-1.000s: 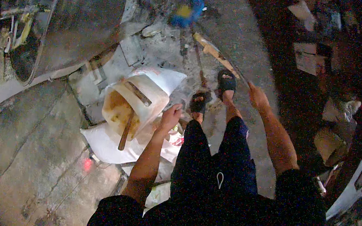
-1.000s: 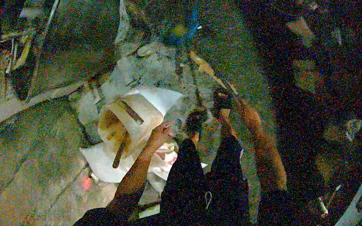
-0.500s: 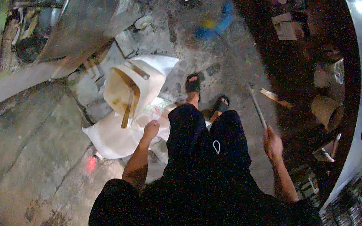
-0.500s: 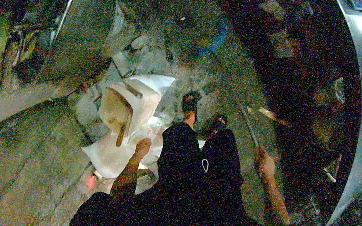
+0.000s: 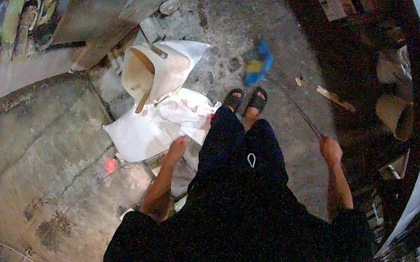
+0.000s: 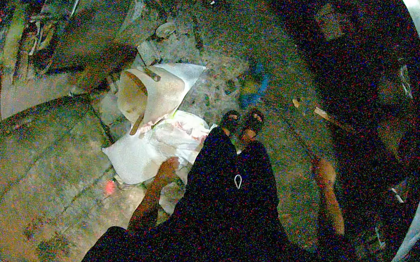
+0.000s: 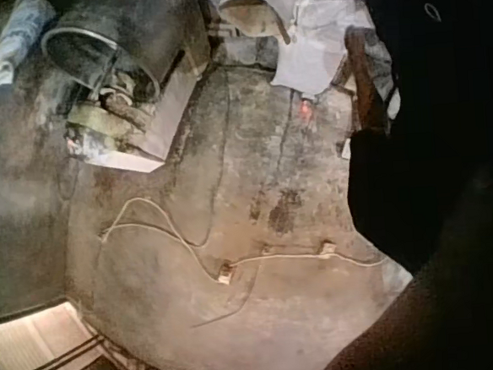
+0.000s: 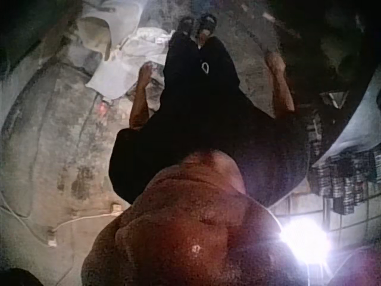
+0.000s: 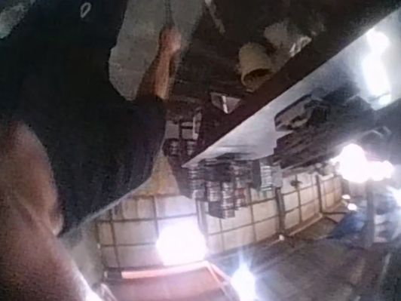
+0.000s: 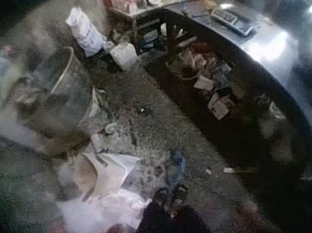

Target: The person sweeps a cluttered concrete floor using a long-handled broom. They move around various items including stacked metal trays, cardboard boxes, and plastic containers, sweeping debris into a pile.

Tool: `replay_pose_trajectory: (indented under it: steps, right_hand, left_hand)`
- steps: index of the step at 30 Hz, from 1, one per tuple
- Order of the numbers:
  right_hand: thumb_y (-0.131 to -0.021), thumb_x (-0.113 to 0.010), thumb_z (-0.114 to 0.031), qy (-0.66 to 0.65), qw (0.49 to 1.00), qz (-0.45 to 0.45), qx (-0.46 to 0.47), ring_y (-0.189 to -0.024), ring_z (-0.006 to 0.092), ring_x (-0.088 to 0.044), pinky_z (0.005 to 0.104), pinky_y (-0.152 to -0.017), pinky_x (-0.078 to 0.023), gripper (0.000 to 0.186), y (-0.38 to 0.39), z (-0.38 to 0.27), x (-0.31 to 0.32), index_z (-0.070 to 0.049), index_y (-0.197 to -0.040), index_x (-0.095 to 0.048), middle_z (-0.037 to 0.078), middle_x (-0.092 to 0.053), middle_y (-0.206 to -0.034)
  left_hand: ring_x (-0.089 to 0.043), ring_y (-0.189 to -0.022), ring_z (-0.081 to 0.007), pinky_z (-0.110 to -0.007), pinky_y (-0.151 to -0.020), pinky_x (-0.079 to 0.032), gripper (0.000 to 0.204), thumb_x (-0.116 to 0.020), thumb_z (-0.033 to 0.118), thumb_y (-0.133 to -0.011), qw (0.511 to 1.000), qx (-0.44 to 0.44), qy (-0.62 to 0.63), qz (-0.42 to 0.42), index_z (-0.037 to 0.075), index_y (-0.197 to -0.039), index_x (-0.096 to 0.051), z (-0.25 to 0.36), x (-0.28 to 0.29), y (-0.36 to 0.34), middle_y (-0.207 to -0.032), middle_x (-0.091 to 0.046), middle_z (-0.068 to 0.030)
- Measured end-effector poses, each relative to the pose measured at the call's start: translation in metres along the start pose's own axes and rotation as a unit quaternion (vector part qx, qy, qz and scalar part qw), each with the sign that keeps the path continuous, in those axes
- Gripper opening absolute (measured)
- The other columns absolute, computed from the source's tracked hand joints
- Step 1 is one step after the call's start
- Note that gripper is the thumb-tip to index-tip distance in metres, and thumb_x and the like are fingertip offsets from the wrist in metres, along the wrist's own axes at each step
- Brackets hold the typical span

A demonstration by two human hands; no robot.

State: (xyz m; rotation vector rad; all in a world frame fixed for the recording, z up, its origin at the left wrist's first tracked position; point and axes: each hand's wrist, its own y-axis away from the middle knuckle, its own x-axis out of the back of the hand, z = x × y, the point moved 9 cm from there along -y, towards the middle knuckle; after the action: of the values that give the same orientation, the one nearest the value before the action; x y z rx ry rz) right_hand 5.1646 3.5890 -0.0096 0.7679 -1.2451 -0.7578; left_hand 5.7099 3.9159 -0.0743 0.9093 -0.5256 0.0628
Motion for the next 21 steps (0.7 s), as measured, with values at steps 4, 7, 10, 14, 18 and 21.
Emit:
replay_pose_trajectory:
  steps: [4,7,10,14,18,21]
  right_hand:
    - [-0.088,-0.043,-0.036,0.027,1.0,-0.004,0.003,-0.072,0.037,-0.061,0.0467,-0.065,-0.048,0.036,0.08,0.066,-0.02,-0.02,-0.12,-0.048,0.017,-0.063,-0.079]
    - [-0.088,-0.042,-0.037,-0.028,0.996,-0.059,0.062,-0.075,0.0374,-0.061,0.0481,-0.067,-0.047,0.042,0.099,0.015,-0.038,-0.024,-0.128,-0.038,0.017,-0.063,-0.085]
    - [-0.087,-0.042,-0.036,-0.065,0.989,-0.01,0.136,-0.082,0.0366,-0.06,0.0476,-0.07,-0.048,0.035,0.046,-0.09,-0.038,-0.019,-0.116,-0.05,0.017,-0.063,-0.09]
    - [-0.086,-0.043,-0.037,-0.06,0.992,0.001,0.106,-0.085,0.0346,-0.06,0.0453,-0.073,-0.048,0.032,-0.024,-0.103,-0.059,-0.015,-0.106,-0.056,0.014,-0.063,-0.091]
    - [-0.084,-0.045,-0.039,-0.148,0.985,-0.031,-0.08,-0.097,0.0327,-0.057,0.0434,-0.081,-0.046,0.034,0.015,0.081,-0.111,-0.016,-0.103,-0.06,0.012,-0.061,-0.103]
    - [-0.085,-0.046,-0.033,-0.107,0.979,0.058,-0.161,-0.09,0.0349,-0.06,0.0438,-0.075,-0.048,0.029,0.071,0.195,-0.122,-0.014,-0.1,-0.062,0.016,-0.062,-0.097]
  left_hand:
    - [-0.053,-0.07,-0.0154,-0.03,-0.065,-0.043,0.03,-0.049,0.027,-0.083,0.988,0.11,0.038,-0.098,0.003,-0.099,-0.059,-0.077,-0.079,0.028,-0.076,-0.058,-0.0056]
    - [-0.052,-0.07,-0.0139,-0.029,-0.065,-0.043,0.031,-0.049,0.025,-0.083,0.997,0.044,-0.016,-0.064,0.002,-0.101,-0.058,-0.057,-0.079,0.017,-0.078,-0.058,-0.0043]
    - [-0.053,-0.072,-0.0134,-0.028,-0.066,-0.043,0.033,-0.05,0.024,-0.084,0.993,-0.097,0.051,-0.031,0.0,-0.107,-0.056,0.014,-0.043,-0.001,-0.08,-0.059,-0.005]
    - [-0.054,-0.081,-0.0125,-0.026,-0.069,-0.043,0.033,-0.047,0.023,-0.089,0.982,0.071,0.177,-0.012,0.003,-0.115,-0.051,0.045,0.008,-0.014,-0.091,-0.06,-0.0065]
    - [-0.053,-0.08,-0.011,-0.027,-0.065,-0.044,0.029,-0.048,0.027,-0.089,0.961,0.17,0.217,0.025,0.006,-0.109,-0.051,0.039,0.035,0.003,-0.091,-0.059,-0.005]
    - [-0.051,-0.065,-0.0103,-0.025,-0.05,-0.042,0.024,-0.049,0.028,-0.087,0.959,0.241,0.151,-0.017,0.008,-0.099,-0.054,0.016,0.023,0.015,-0.08,-0.057,-0.0026]
